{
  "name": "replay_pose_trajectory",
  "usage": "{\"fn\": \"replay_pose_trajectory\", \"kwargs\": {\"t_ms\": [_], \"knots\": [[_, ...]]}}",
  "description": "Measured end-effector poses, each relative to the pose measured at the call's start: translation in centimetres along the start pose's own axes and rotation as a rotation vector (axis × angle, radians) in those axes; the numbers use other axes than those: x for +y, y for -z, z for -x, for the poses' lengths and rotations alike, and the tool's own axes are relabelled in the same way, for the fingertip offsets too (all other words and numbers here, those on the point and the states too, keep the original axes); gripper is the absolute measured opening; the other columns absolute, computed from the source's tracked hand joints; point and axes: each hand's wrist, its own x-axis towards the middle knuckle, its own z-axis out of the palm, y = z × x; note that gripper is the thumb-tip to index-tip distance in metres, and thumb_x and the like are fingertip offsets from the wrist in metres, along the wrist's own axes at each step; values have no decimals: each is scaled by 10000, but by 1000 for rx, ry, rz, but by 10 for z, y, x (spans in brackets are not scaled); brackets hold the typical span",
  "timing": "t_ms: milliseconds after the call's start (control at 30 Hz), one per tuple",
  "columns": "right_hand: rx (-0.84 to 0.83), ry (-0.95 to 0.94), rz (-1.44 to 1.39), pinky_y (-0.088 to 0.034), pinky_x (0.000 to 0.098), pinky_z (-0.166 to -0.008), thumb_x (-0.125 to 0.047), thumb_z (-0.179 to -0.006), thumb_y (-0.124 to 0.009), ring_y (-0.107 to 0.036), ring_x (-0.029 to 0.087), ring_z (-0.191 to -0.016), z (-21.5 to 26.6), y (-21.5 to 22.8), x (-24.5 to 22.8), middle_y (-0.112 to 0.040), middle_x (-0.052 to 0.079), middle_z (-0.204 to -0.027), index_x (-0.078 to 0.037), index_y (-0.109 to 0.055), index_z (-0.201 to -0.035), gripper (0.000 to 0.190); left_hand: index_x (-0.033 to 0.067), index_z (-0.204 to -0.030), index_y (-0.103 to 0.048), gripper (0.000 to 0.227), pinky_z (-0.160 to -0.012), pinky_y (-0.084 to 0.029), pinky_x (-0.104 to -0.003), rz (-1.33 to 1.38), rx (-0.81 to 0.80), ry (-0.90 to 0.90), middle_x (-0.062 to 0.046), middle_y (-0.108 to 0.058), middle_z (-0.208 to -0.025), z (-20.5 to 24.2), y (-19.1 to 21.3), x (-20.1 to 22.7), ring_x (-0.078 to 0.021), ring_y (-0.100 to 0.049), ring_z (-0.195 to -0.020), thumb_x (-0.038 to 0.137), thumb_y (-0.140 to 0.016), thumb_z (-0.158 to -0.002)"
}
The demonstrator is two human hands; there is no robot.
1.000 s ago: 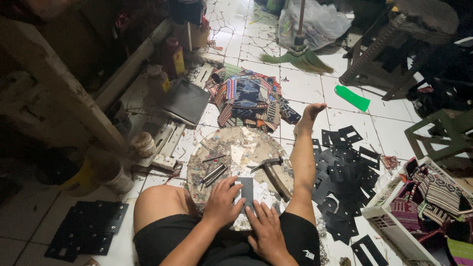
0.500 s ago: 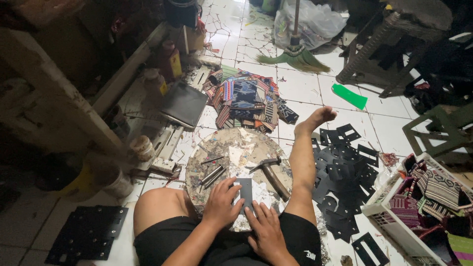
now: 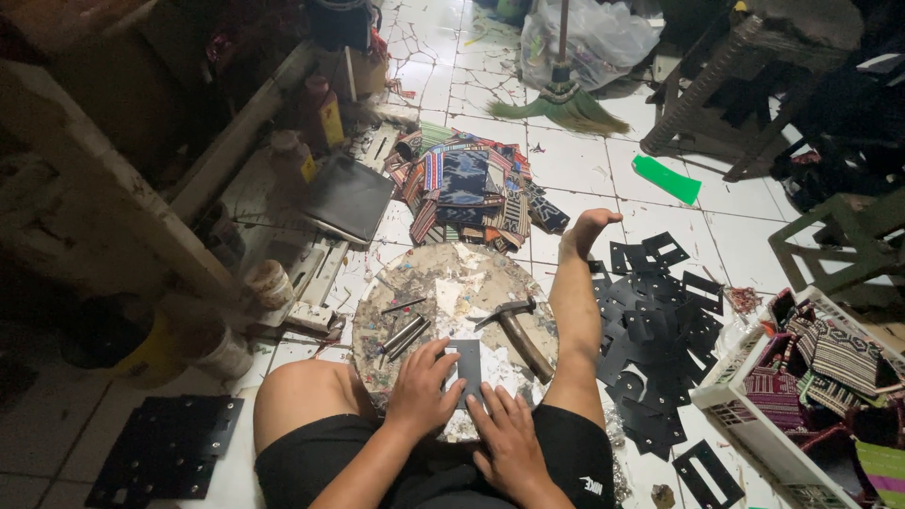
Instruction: Attaching metal rivets to pre-cut leather pieces using a hammer and punch tool on a floor-based workspace.
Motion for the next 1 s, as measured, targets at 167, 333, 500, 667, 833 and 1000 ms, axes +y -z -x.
{"fn": "replay_pose_trajectory", "kwargs": {"t_ms": [167, 333, 500, 667, 833, 1000], "knots": [[-18, -2, 25, -177, 579, -1194, -272, -773, -846, -260, 358, -1519, 0, -5, 3, -292, 109, -1673, -216, -345, -1617, 983, 99, -1257, -666, 371, -1111, -374, -561, 11, 7, 3, -118, -574, -1435, -2, 1, 1, -350, -503, -1364, 286, -702, -938], [-16, 3, 60, -171, 571, -1200, -322, -776, -859, -253, 350, -1523, 1, -4, 2, -294, 103, -1672, -219, -354, -1613, 983, 93, -1244, -667, 372, -1080, -421, -528, -3, 58, -39, -130, -585, -1419, -1, 0, 0, -360, -524, -1346, 275, -723, -924], [39, 16, 74, -212, 564, -1195, -296, -681, -883, -311, 343, -1505, 2, -6, 3, -338, 114, -1655, -215, -387, -1594, 1042, 81, -1264, -667, 404, -1108, -395, -532, -1, 39, -18, -135, -575, -1439, -3, 5, 4, -361, -499, -1371, 292, -722, -923], [45, 22, 66, -209, 568, -1196, -308, -745, -852, -293, 351, -1514, 2, -5, 3, -323, 107, -1665, -216, -376, -1601, 984, 96, -1266, -668, 400, -1105, -396, -536, -23, 61, -27, -128, -579, -1438, -2, 1, 2, -362, -505, -1369, 305, -713, -928], [35, 15, 46, -216, 578, -1190, -303, -755, -858, -303, 353, -1507, 2, -5, 3, -335, 115, -1657, -203, -383, -1595, 969, 95, -1250, -665, 390, -1105, -404, -529, -36, 70, -39, -131, -582, -1432, -2, 1, 3, -364, -513, -1361, 307, -715, -927], [78, 28, 56, -226, 571, -1196, -306, -769, -845, -333, 345, -1497, 2, -4, 2, -351, 111, -1651, -206, -395, -1590, 941, 87, -1255, -664, 404, -1103, -402, -533, -27, 56, -34, -133, -580, -1426, -2, 0, 1, -367, -511, -1358, 305, -723, -920]]}}
